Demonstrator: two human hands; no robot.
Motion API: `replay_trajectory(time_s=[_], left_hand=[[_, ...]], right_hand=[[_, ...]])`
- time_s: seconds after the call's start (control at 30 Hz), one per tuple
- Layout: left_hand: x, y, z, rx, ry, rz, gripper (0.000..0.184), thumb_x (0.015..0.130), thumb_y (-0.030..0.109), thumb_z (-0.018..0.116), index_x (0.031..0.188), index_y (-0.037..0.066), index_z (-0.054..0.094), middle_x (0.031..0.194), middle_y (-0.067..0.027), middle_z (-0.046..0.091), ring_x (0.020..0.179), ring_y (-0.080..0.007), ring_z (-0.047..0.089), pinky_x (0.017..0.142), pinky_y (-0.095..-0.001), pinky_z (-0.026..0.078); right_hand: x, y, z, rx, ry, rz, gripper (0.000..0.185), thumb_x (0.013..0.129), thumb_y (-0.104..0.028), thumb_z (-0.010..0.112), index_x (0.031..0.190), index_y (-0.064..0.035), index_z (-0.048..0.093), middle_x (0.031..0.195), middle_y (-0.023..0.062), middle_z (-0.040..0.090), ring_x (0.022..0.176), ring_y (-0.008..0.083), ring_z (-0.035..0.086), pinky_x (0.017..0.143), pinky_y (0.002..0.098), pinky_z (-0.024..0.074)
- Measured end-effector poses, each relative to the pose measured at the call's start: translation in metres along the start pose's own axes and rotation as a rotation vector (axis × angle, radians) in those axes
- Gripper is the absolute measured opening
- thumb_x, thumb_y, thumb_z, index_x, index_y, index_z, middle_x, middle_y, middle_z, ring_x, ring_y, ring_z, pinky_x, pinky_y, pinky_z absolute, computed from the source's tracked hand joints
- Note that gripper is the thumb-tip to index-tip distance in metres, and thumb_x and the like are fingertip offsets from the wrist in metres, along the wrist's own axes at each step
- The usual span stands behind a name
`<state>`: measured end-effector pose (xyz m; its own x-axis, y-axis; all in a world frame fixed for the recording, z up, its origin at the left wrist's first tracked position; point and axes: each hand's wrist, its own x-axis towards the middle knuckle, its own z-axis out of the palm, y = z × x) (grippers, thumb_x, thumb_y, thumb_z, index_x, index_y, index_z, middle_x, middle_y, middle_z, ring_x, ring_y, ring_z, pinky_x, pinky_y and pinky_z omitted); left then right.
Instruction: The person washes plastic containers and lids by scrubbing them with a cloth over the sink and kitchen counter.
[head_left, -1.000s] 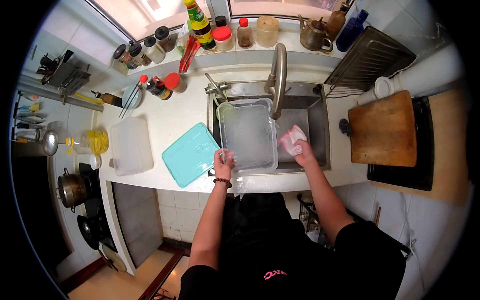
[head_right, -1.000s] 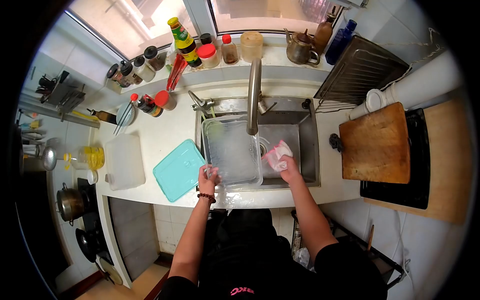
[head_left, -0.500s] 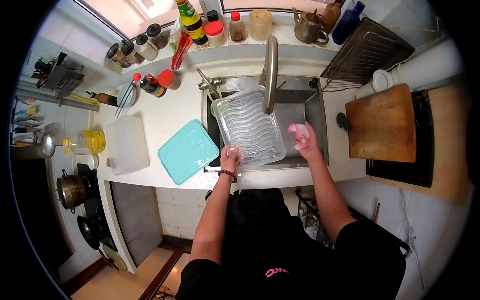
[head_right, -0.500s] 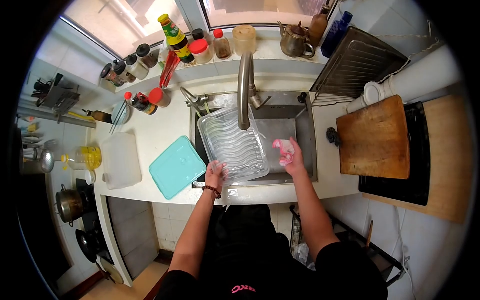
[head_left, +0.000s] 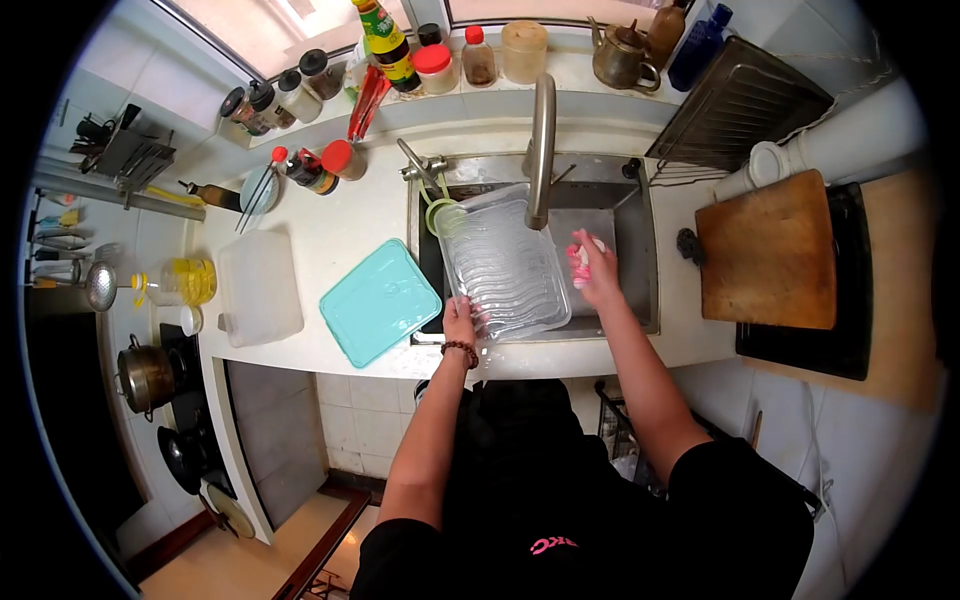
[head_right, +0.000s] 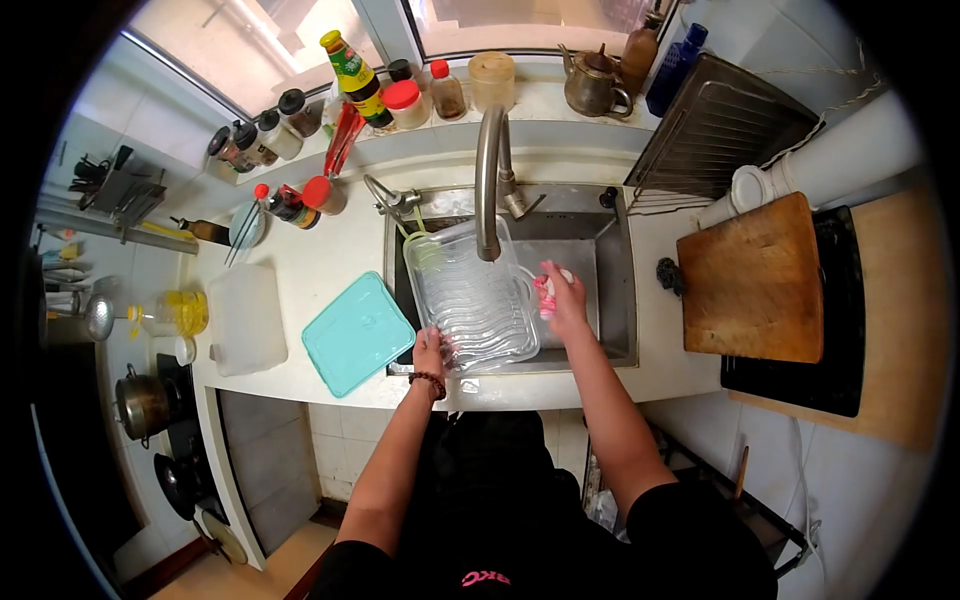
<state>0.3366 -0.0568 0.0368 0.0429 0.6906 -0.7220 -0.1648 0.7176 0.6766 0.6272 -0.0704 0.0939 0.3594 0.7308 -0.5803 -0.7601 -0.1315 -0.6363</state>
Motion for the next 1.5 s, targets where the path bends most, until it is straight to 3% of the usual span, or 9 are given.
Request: replay_trajectory(time_s=[0.3, 0.53, 0.83, 0.9, 1.03, 1.13, 1.23, 1.37, 1.5], left_hand=[[-0.002, 0.005, -0.009, 0.066, 0.003, 0.069, 0.021, 0.108, 0.036, 0.05, 0.107, 0.015, 0.052, 0.091, -0.0009, 0.066, 0.069, -0.0142, 0.066, 0.054, -0.0293, 0.049], [-0.002, 0.01, -0.014, 0.126, -0.02, 0.144, 0.02, 0.108, 0.034, 0.05, 0.108, 0.015, 0.052, 0.088, -0.0007, 0.065, 0.07, -0.0138, 0.066, 0.057, -0.0265, 0.049], [-0.03, 0.028, -0.008, 0.506, 0.094, 0.404, 0.019, 0.103, 0.02, 0.059, 0.114, 0.006, 0.051, 0.093, -0.0087, 0.067, 0.081, -0.0187, 0.069, 0.065, -0.0309, 0.054], [-0.041, 0.037, -0.003, 0.908, 0.244, 0.662, 0.034, 0.096, 0.011, 0.062, 0.126, 0.003, 0.05, 0.096, -0.0127, 0.067, 0.085, -0.0212, 0.068, 0.068, -0.033, 0.054], [-0.043, 0.045, 0.001, 0.874, 0.199, 0.692, 0.053, 0.091, 0.006, 0.059, 0.141, 0.003, 0.044, 0.096, -0.0146, 0.066, 0.083, -0.025, 0.067, 0.069, -0.0341, 0.054], [-0.06, 0.073, 0.007, 0.623, -0.02, 0.127, 0.073, 0.088, 0.009, 0.055, 0.155, -0.002, 0.03, 0.118, -0.0265, 0.064, 0.081, -0.0322, 0.068, 0.074, -0.0414, 0.057], [-0.049, 0.075, -0.002, 0.381, -0.111, -0.026, 0.078, 0.086, 0.009, 0.054, 0.158, -0.002, 0.025, 0.132, -0.0276, 0.057, 0.091, -0.0343, 0.067, 0.072, -0.0413, 0.059], [-0.069, 0.099, 0.019, 0.42, -0.134, -0.106, 0.088, 0.085, 0.015, 0.057, 0.159, -0.005, 0.015, 0.15, -0.0287, 0.04, 0.122, -0.0386, 0.056, 0.063, -0.0416, 0.061], [-0.081, 0.113, 0.037, 0.395, -0.144, -0.026, 0.095, 0.09, 0.031, 0.066, 0.16, -0.004, 0.013, 0.15, -0.0279, 0.04, 0.111, -0.0369, 0.063, 0.056, -0.0384, 0.06]], right_hand=[[0.031, 0.01, -0.017, -0.238, 0.264, -0.003, 0.058, 0.099, -0.06, 0.056, 0.064, -0.0179, 0.04, 0.053, -0.0024, 0.037, 0.036, 0.0112, 0.035, 0.031, 0.0281, 0.024], [0.039, 0.015, -0.022, -0.321, 0.332, 0.008, 0.059, 0.102, -0.059, 0.047, 0.062, -0.0172, 0.037, 0.052, -0.0017, 0.036, 0.036, 0.0133, 0.035, 0.031, 0.0307, 0.0231], [0.02, 0.041, -0.036, -0.738, -0.016, -0.018, 0.036, 0.094, -0.039, 0.073, 0.085, -0.0052, 0.066, 0.065, 0.0032, 0.06, 0.053, 0.0113, 0.057, 0.045, 0.0288, 0.0429], [0.013, 0.055, -0.036, -0.855, -0.049, -0.05, 0.033, 0.091, -0.036, 0.077, 0.09, -0.0044, 0.068, 0.072, 0.0035, 0.065, 0.055, 0.0103, 0.058, 0.045, 0.0289, 0.044], [-0.001, 0.077, -0.042, -1.13, -0.129, -0.068, 0.036, 0.086, -0.037, 0.081, 0.1, -0.0057, 0.07, 0.08, 0.0086, 0.07, 0.064, 0.0181, 0.066, 0.059, 0.0349, 0.0532], [0.006, 0.091, -0.057, -1.118, -0.071, -0.212, 0.043, 0.083, -0.04, 0.082, 0.104, -0.0041, 0.069, 0.083, 0.0128, 0.071, 0.073, 0.0224, 0.069, 0.07, 0.0374, 0.055], [0.009, 0.086, -0.073, -1.141, -0.014, -0.256, 0.046, 0.083, -0.04, 0.082, 0.11, -0.0045, 0.069, 0.087, 0.0133, 0.072, 0.077, 0.0211, 0.069, 0.07, 0.0373, 0.0548], [0.006, 0.087, -0.088, -0.982, -0.21, 0.151, 0.042, 0.083, -0.029, 0.079, 0.117, -0.0059, 0.07, 0.096, 0.0087, 0.073, 0.082, 0.0173, 0.069, 0.068, 0.0357, 0.0545], [-0.013, 0.09, -0.08, -0.587, -0.271, 0.489, 0.036, 0.089, -0.018, 0.073, 0.123, -0.0074, 0.068, 0.101, 0.0068, 0.072, 0.082, 0.0175, 0.069, 0.073, 0.0324, 0.0558]])
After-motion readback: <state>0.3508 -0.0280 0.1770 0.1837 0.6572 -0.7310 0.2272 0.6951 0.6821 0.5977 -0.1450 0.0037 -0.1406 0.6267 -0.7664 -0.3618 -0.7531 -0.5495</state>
